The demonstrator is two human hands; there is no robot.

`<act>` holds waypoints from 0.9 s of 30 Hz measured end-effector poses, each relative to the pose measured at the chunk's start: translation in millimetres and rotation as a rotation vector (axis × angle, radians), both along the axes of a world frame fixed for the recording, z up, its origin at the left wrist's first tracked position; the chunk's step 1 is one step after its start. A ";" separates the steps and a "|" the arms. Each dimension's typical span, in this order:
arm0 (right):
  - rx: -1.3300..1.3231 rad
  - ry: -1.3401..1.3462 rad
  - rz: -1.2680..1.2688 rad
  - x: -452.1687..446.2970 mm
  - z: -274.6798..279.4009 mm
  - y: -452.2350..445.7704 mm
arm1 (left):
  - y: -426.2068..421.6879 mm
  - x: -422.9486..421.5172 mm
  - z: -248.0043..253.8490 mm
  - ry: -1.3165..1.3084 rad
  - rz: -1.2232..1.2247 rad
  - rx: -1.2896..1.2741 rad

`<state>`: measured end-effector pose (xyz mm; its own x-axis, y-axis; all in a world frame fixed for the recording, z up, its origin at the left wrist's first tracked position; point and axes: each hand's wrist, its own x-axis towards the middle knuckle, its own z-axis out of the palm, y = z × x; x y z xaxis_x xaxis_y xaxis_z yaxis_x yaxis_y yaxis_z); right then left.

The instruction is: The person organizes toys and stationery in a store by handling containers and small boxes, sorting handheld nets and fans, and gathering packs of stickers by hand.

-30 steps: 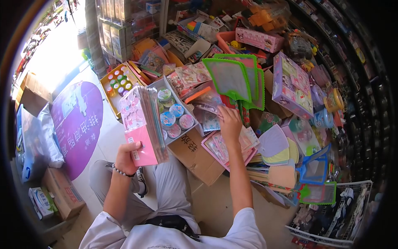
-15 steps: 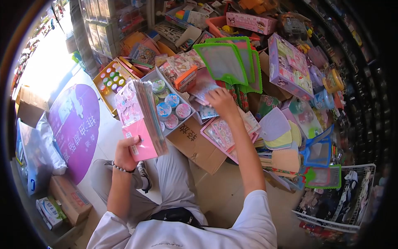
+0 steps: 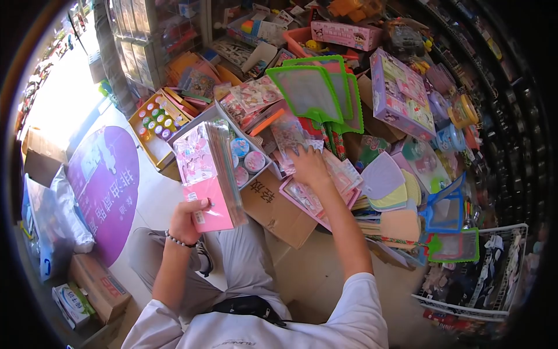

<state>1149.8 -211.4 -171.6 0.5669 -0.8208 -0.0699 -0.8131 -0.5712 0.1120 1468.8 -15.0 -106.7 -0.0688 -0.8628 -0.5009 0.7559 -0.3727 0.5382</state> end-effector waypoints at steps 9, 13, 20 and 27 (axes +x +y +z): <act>-0.323 -0.004 0.230 -5.9 -32.8 -36.4 | -0.1 -2.3 -4.3 -0.005 -0.009 0.023; -0.403 -0.245 0.119 -10.7 -23.3 -34.9 | 1.6 -0.5 -9.5 0.028 -0.050 0.015; -0.331 -0.194 0.133 -23.5 63.8 13.1 | -0.6 -10.1 -2.3 0.033 -0.044 0.016; -0.270 -0.347 -0.105 -55.3 109.4 64.4 | -2.7 -22.3 -33.1 0.216 -0.128 -0.006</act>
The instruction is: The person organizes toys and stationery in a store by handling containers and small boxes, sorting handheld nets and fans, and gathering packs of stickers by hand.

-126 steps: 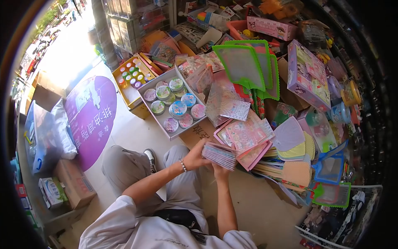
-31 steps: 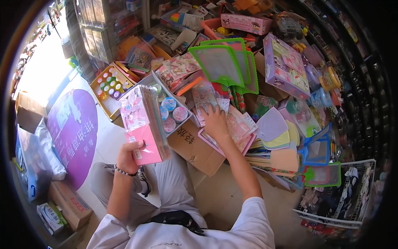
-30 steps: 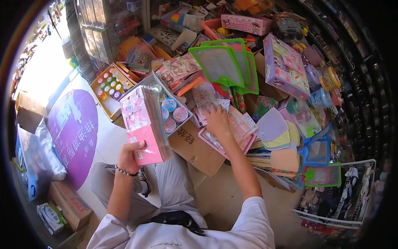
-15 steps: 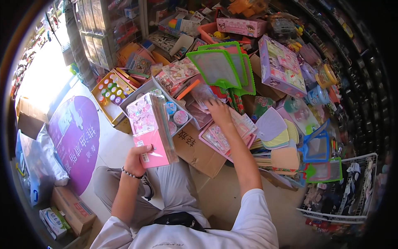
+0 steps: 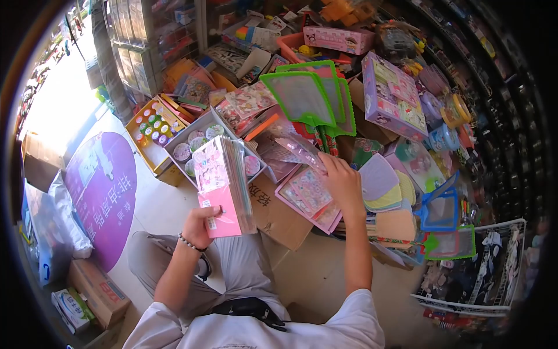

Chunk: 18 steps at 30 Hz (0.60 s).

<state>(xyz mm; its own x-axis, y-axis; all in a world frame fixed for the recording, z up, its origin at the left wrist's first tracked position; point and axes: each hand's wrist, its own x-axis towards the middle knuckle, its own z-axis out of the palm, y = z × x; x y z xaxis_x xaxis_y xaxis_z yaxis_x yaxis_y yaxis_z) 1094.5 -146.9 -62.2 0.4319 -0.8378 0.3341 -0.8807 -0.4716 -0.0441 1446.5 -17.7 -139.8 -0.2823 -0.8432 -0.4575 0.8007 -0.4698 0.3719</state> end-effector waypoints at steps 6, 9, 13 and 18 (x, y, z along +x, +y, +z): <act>-0.141 -0.565 -0.087 -0.8 -55.0 53.6 | 0.4 -32.9 -34.7 0.625 -0.135 -0.213; 0.014 -1.047 -0.197 13.3 -88.8 80.1 | 0.8 -40.7 -34.5 0.593 -0.187 -0.229; -0.178 -0.866 -0.046 38.1 -98.2 105.2 | 2.0 -46.4 -40.7 0.483 -0.203 -0.280; -0.371 -0.274 0.071 60.9 -85.6 123.0 | 7.9 -48.6 -54.9 0.519 -0.245 -0.373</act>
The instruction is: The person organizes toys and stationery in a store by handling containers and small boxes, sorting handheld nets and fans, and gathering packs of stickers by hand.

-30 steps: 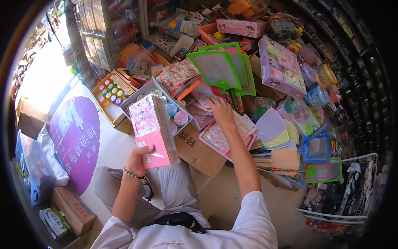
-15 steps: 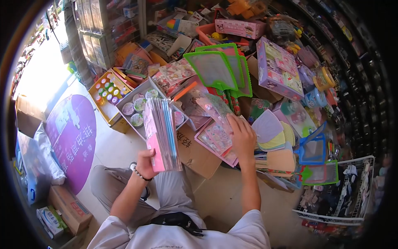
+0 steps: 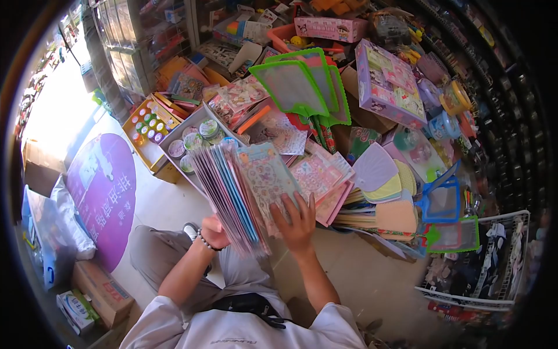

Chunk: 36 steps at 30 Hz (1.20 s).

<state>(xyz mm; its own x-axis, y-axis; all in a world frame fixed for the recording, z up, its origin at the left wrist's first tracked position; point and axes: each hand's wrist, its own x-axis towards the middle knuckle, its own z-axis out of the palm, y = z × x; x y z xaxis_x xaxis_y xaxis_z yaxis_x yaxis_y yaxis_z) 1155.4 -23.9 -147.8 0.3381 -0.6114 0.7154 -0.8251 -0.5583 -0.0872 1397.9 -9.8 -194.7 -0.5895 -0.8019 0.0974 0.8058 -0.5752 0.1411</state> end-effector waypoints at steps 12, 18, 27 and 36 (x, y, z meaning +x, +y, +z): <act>-0.114 0.200 0.182 -33.4 -15.8 20.7 | 0.4 -21.6 1.3 -0.418 0.115 0.029; 0.391 -0.998 0.420 -30.9 -12.0 11.3 | -13.4 -13.5 4.6 -0.847 0.191 -0.266; 0.795 -1.137 0.272 -8.7 -117.8 11.2 | -29.9 -53.3 -25.0 -1.543 0.608 -1.064; 0.577 -1.403 0.186 21.6 -132.7 15.4 | -40.0 -63.1 -82.4 -1.345 0.465 -0.757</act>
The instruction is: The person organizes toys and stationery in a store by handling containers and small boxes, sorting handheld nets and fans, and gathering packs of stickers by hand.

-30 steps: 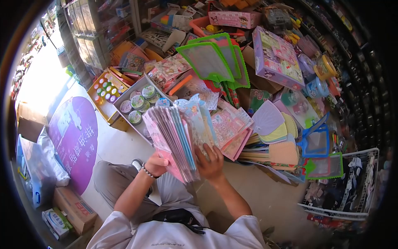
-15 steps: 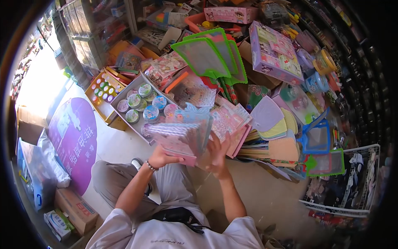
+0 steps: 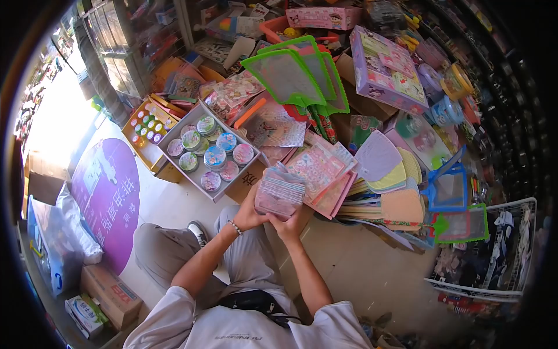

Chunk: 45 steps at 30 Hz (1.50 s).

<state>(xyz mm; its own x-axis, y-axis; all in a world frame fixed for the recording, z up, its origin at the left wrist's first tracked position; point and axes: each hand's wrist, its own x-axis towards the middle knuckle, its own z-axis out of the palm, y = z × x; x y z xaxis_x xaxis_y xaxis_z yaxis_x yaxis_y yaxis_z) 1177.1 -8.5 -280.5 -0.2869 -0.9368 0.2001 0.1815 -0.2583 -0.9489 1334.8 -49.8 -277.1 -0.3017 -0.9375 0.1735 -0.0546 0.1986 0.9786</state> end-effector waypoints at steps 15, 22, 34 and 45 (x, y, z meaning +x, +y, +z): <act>-0.017 0.410 0.116 -19.9 34.9 -11.8 | -1.9 3.3 19.8 0.005 0.037 0.134; 0.106 0.742 0.565 -30.1 180.3 -55.2 | 30.7 37.6 64.0 0.743 0.025 0.563; 0.310 0.935 -0.103 -57.5 37.1 -210.0 | 34.0 95.5 89.6 0.701 -0.059 0.432; -0.379 1.086 -0.356 -60.3 111.5 -27.6 | 33.0 70.4 73.4 1.099 -0.205 0.653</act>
